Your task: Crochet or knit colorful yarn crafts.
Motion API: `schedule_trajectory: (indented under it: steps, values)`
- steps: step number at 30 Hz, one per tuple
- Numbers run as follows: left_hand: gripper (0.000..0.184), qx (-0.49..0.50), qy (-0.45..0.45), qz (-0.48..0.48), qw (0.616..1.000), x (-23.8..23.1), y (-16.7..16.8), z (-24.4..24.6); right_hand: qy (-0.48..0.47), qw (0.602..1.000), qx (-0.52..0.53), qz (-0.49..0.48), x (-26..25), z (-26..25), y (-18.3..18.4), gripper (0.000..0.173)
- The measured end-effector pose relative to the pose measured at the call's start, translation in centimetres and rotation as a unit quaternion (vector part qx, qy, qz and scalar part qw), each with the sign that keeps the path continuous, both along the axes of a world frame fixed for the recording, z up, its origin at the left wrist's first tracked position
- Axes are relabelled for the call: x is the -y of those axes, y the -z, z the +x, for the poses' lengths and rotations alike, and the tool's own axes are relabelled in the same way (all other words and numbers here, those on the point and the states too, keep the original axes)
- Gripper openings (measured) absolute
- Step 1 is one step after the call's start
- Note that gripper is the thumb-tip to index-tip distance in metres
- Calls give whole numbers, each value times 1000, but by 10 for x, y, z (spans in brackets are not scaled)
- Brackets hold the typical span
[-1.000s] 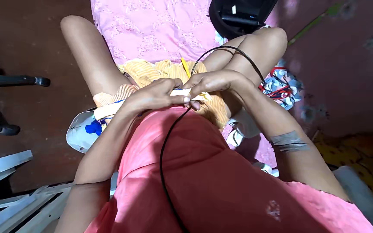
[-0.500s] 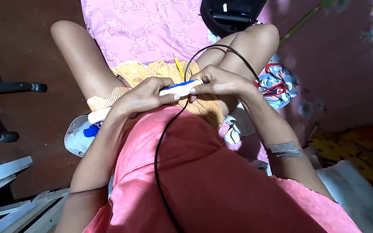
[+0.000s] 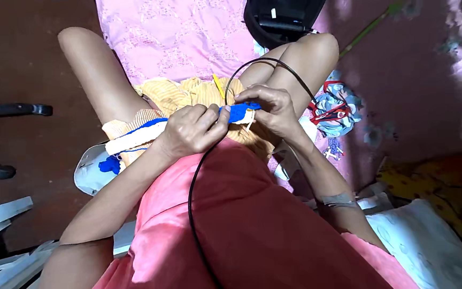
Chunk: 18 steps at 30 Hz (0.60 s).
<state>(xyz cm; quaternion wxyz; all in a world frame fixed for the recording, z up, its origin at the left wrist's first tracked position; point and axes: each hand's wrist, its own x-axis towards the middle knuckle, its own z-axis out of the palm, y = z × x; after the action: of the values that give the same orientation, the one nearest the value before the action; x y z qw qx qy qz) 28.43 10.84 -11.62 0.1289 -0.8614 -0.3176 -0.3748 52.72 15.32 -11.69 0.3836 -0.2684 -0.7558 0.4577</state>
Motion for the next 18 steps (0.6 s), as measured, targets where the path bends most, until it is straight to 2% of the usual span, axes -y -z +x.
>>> schedule_trajectory:
  steps: [3, 6, 9, 11, 13, 16, 18]
  values:
    - [18, 5, 11, 11, 1000, -2, 5, -1, -15, 996, -65, -63, -4, -7, -3, 24]
    - [18, 9, 10, 10, 1000, -4, 8, 0, -25, 992, -82, -92, -6, -8, -6, 25]
    - [18, 21, 5, -3, 1000, -5, 11, -1, -20, 992, -78, -95, -7, -7, -6, 34]
    - [20, 54, 11, -66, 996, -6, 10, -1, -18, 993, -71, -92, -4, -7, -10, 47]
    - [21, 123, 22, -178, 976, -7, 9, 0, -20, 997, -36, -72, 1, -9, -18, 57]
    - [20, 226, 44, -317, 920, -14, 6, 0, -23, 1000, -7, -16, -11, -9, -24, 51]
    - [22, 258, 59, -346, 900, -17, 8, 0, -12, 997, -51, -61, -19, -6, -25, 46]
